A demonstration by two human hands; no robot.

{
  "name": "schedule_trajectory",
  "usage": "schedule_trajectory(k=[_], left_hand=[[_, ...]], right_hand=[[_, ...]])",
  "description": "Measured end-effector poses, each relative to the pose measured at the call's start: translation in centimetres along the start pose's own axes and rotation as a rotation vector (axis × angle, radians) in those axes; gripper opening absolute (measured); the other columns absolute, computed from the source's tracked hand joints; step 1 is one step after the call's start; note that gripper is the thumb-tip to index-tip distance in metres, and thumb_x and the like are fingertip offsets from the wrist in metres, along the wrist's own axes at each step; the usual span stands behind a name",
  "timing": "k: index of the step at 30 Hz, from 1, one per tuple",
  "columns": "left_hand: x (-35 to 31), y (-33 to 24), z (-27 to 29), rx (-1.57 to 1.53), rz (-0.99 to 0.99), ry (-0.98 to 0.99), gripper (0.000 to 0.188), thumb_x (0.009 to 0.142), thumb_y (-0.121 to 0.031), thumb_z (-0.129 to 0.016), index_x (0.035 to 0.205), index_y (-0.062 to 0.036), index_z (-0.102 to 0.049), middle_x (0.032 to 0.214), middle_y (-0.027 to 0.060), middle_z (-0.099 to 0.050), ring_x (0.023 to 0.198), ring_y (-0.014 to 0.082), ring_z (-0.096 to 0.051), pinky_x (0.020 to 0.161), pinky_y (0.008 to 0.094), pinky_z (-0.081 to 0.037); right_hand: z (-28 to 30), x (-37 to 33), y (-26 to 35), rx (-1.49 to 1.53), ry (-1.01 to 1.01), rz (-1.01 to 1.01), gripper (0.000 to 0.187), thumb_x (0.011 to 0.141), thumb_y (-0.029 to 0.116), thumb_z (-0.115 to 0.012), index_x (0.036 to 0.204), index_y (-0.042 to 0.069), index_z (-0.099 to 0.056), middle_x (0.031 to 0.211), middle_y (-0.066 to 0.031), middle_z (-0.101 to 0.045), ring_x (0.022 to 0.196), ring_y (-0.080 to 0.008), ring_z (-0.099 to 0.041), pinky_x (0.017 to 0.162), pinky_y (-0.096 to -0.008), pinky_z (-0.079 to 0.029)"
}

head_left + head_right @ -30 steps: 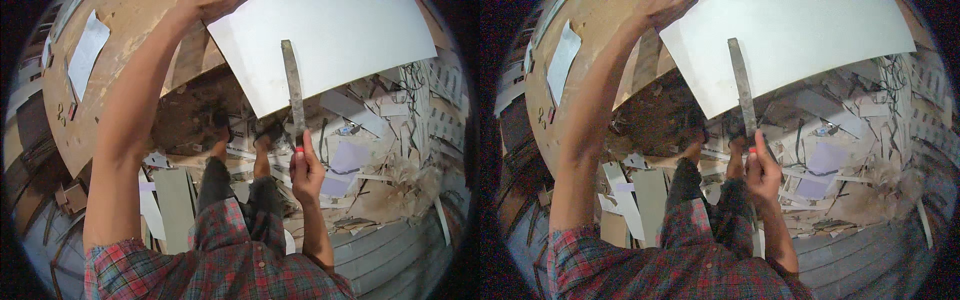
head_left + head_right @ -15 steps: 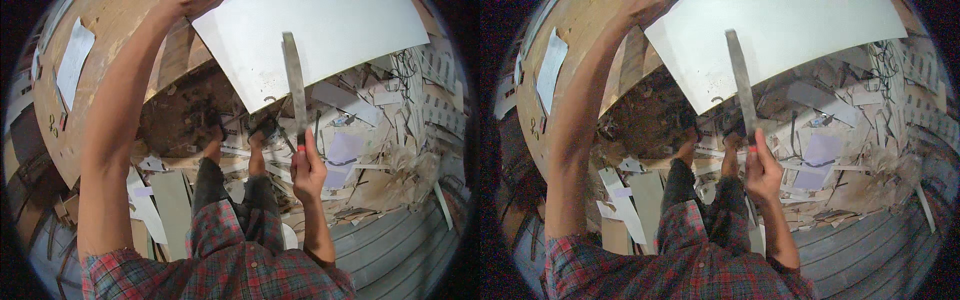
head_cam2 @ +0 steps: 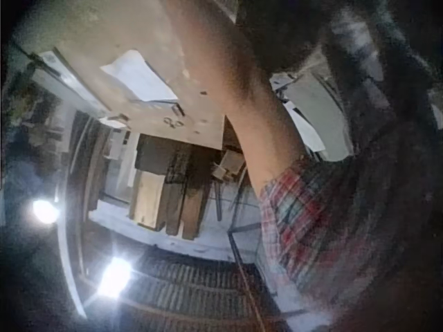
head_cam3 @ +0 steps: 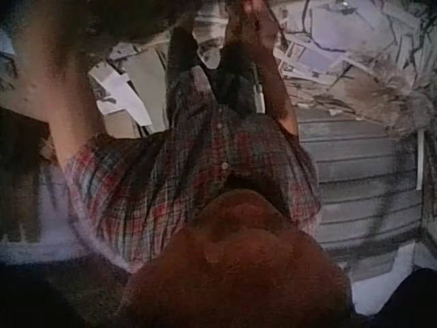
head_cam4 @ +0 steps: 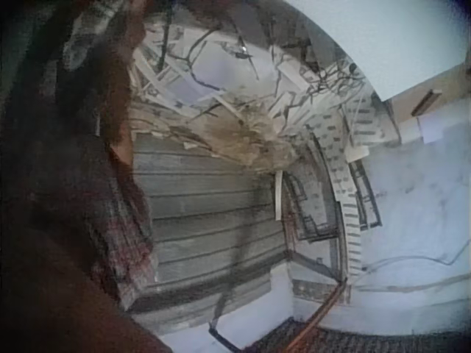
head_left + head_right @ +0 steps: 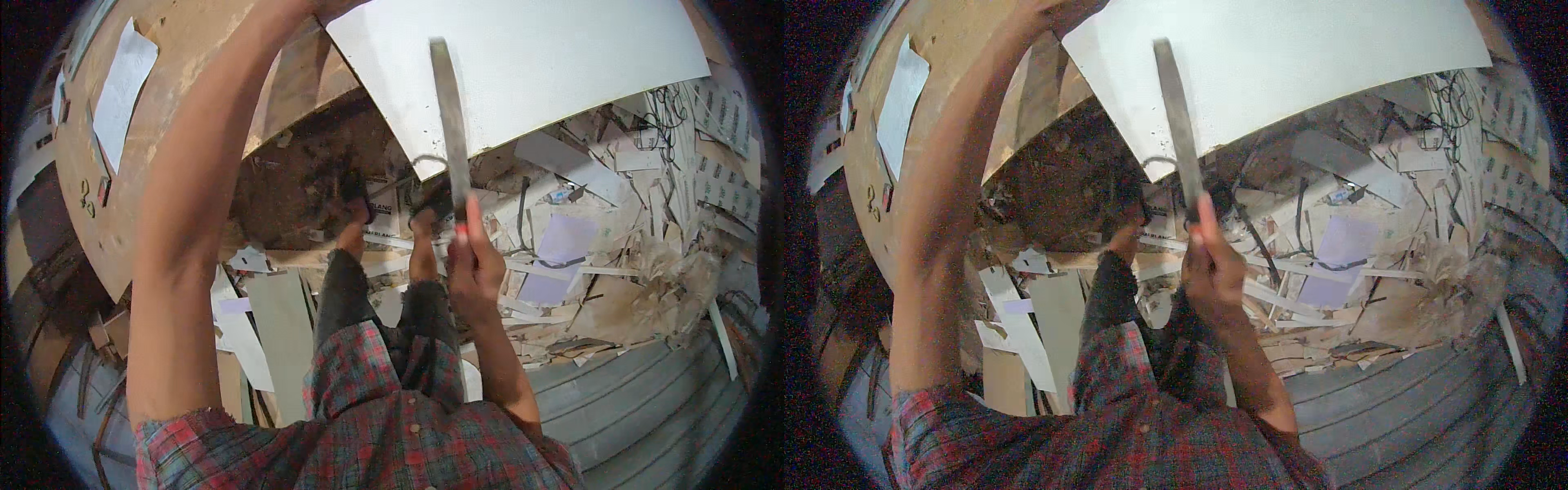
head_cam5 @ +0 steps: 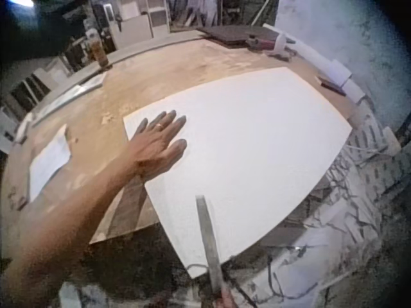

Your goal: The person uses a file to smooth the edges of two wood panels, first a brown one and then a white one, while standing at a workbench littered with wood scraps.

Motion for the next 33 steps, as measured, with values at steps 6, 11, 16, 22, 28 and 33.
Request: schedule_trajectory(k=[6, 11, 16, 22, 28, 33], left_hand=[[0.0, 0.0, -0.4, -0.026, -0.005, 0.003, 0.072, 0.1, -0.049, -0.038, 0.159, -0.0084, -0.029, 0.166, 0.0209, -0.022, 0.155, 0.0367, -0.017, 0.125, 0.0524, -0.012], [0.1, -0.2, -0.2, -0.016, 0.012, 0.0, 0.072, 0.1, -0.05, -0.037, 0.159, -0.0084, -0.03, 0.166, 0.0211, -0.022, 0.155, 0.0365, -0.016, 0.125, 0.0521, -0.011], [-0.2, 0.1, -0.1, -0.07, -0.01, -0.039, 0.072, 0.1, -0.049, -0.038, 0.158, -0.0081, -0.031, 0.165, 0.0214, -0.023, 0.155, 0.0361, -0.017, 0.125, 0.052, -0.012], [-0.1, -0.1, -0.2, -0.041, -0.018, -0.051, 0.07, 0.1, -0.047, -0.039, 0.158, -0.0071, -0.031, 0.165, 0.0216, -0.023, 0.155, 0.0358, -0.017, 0.125, 0.0518, -0.013], [-0.3, -0.3, -0.3, -0.061, -0.027, -0.067, 0.069, 0.101, -0.046, -0.037, 0.158, -0.0075, -0.031, 0.166, 0.0207, -0.022, 0.155, 0.035, -0.018, 0.126, 0.0516, -0.012], [-0.1, -0.1, -0.1, -0.021, 0.01, -0.008, 0.07, 0.1, -0.047, -0.038, 0.159, -0.0088, -0.03, 0.166, 0.0199, -0.022, 0.155, 0.0348, -0.018, 0.126, 0.0512, -0.013]], right_hand=[[1.1, -0.9, -0.8, 0.078, -0.052, 0.001, 0.05, 0.105, 0.009, -0.049, 0.154, 0.003, -0.042, 0.071, 0.0053, -0.049, 0.06, -0.0035, -0.041, 0.054, -0.0209, -0.037], [-0.8, -0.1, 1.3, -0.022, -0.059, 0.036, 0.048, 0.106, 0.011, -0.049, 0.152, 0.003, -0.044, 0.072, 0.0054, -0.05, 0.058, -0.0037, -0.041, 0.053, -0.0212, -0.038], [0.3, -2.5, -2.8, 0.042, -0.052, -0.033, 0.049, 0.107, 0.011, -0.047, 0.155, 0.004, -0.04, 0.071, 0.0062, -0.047, 0.057, -0.0031, -0.039, 0.052, -0.0195, -0.037], [-2.4, 0.5, -0.3, 0.209, -0.085, -0.008, 0.051, 0.108, 0.013, -0.047, 0.157, 0.005, -0.036, 0.07, 0.0061, -0.046, 0.057, -0.0014, -0.037, 0.049, -0.0192, -0.034], [-1.4, -2.8, -2.1, 0.146, -0.091, -0.108, 0.051, 0.108, 0.014, -0.048, 0.156, 0.002, -0.037, 0.073, 0.0058, -0.047, 0.059, -0.0017, -0.039, 0.051, -0.0191, -0.036], [-2.3, -0.1, -1.1, 0.085, -0.061, -0.021, 0.052, 0.108, 0.016, -0.048, 0.156, 0.002, -0.036, 0.073, 0.0061, -0.048, 0.058, -0.0017, -0.04, 0.051, -0.0189, -0.036]])
Point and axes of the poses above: each hand's wrist, its own x-axis towards the middle knuckle, its own z-axis out of the back of the hand, y = z × x, the point moved 7 cm from there along x, towards the middle knuckle
